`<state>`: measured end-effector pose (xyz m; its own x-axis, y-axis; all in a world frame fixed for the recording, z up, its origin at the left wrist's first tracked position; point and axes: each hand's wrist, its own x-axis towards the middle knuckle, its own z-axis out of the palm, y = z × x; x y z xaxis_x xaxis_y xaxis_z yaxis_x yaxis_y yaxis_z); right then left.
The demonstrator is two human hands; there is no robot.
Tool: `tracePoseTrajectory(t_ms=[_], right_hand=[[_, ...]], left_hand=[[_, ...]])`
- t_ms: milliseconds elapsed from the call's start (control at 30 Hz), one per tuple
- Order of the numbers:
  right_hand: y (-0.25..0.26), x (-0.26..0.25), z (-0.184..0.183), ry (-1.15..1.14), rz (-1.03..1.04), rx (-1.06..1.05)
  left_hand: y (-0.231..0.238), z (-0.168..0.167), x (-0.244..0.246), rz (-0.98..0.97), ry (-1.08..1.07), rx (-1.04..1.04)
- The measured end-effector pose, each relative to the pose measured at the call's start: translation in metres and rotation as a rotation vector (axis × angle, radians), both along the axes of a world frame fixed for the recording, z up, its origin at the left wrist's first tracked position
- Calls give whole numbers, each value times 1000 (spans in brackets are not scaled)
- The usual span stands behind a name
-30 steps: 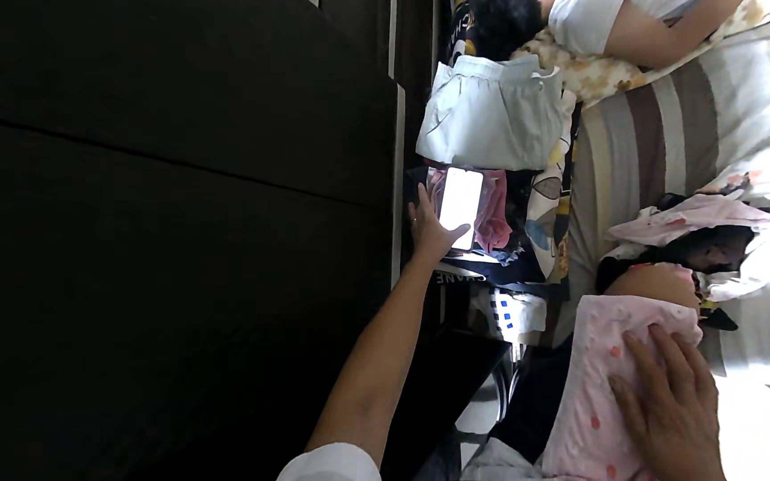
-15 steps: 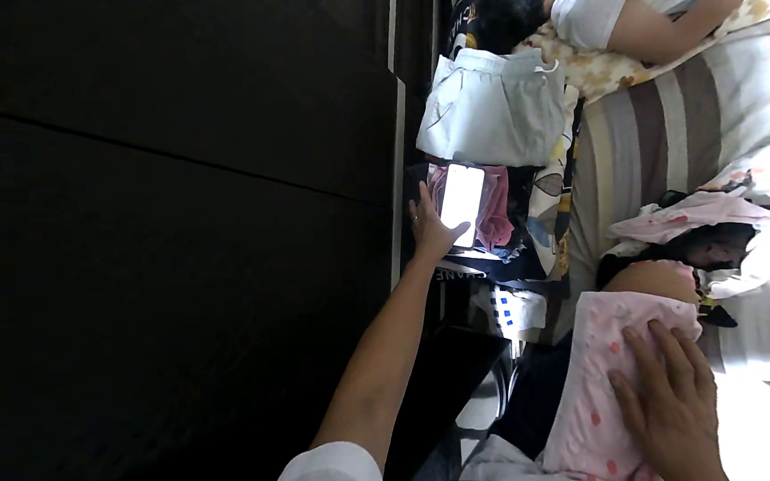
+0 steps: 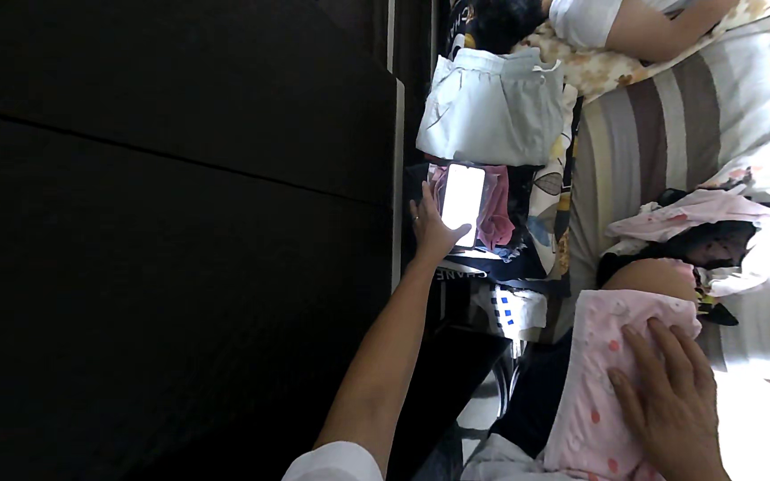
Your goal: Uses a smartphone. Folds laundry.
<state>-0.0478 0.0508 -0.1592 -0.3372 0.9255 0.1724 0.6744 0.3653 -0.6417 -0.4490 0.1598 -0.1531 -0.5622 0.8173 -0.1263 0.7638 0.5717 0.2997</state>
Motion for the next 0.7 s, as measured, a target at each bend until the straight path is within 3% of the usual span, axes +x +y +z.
tracePoseTrajectory(t_ms=[700], right_hand=[[0, 0, 3, -10, 3, -4]], left_hand=[[0, -1, 2, 19, 1, 20]])
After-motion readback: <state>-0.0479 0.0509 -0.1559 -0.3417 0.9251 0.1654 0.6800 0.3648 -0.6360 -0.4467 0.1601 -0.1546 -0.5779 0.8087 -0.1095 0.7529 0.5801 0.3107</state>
